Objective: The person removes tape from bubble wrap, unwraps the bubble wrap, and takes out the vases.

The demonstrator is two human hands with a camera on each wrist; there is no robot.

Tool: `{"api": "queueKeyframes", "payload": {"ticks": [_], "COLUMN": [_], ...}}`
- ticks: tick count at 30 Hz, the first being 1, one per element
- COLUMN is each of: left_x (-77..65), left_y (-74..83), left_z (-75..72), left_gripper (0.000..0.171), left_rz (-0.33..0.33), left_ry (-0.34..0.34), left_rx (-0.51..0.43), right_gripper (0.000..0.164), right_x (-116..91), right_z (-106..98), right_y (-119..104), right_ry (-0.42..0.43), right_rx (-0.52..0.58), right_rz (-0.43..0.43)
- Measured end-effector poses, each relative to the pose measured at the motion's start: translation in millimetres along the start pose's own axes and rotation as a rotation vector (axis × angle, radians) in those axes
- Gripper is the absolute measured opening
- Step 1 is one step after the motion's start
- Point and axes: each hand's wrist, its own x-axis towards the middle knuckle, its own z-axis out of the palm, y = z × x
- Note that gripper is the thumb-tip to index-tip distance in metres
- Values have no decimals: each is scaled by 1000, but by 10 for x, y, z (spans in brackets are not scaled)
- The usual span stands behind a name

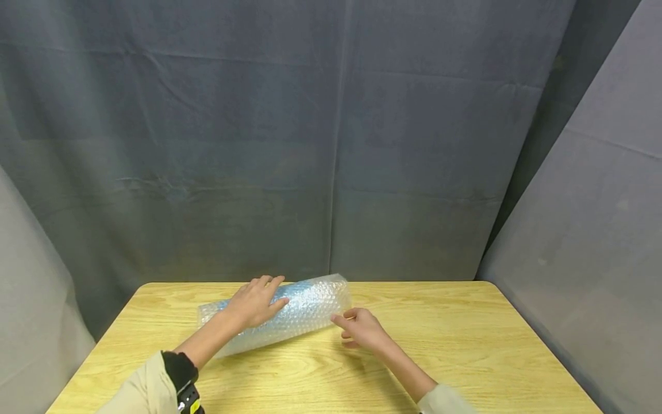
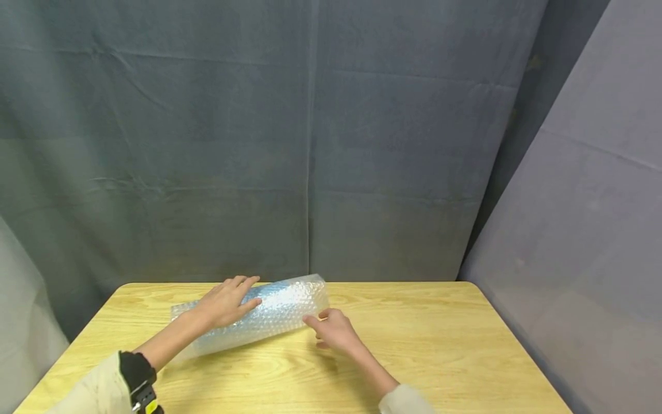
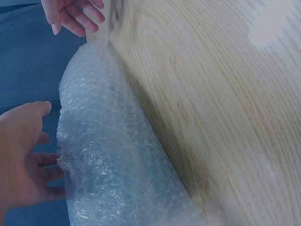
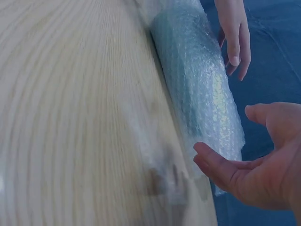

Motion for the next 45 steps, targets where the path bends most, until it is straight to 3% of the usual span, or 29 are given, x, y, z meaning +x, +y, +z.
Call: {"api": "queueKeyframes", "payload": {"ticks": [18, 32, 40, 45], "left_x": [23, 61, 89, 97], "left_y": [-11, -55, -76, -93], "left_z": [-18, -13, -5, 1], "left_gripper": [63, 61, 61, 62], "left_rz": [-43, -61, -63, -75], "left_ry": [-71, -75, -90, -113], "left_rx": [-37, -38, -61, -101], "right_gripper": [68, 59, 68, 76], "right_x": [48, 118, 166, 178], "right_z": [351, 578, 637, 666], "right_y": [-6, 41, 24, 48], "right_ry": [-53, 18, 35, 14], "right_rx": [250, 364, 407, 522], "right_rz": [68, 135, 156, 203]}}
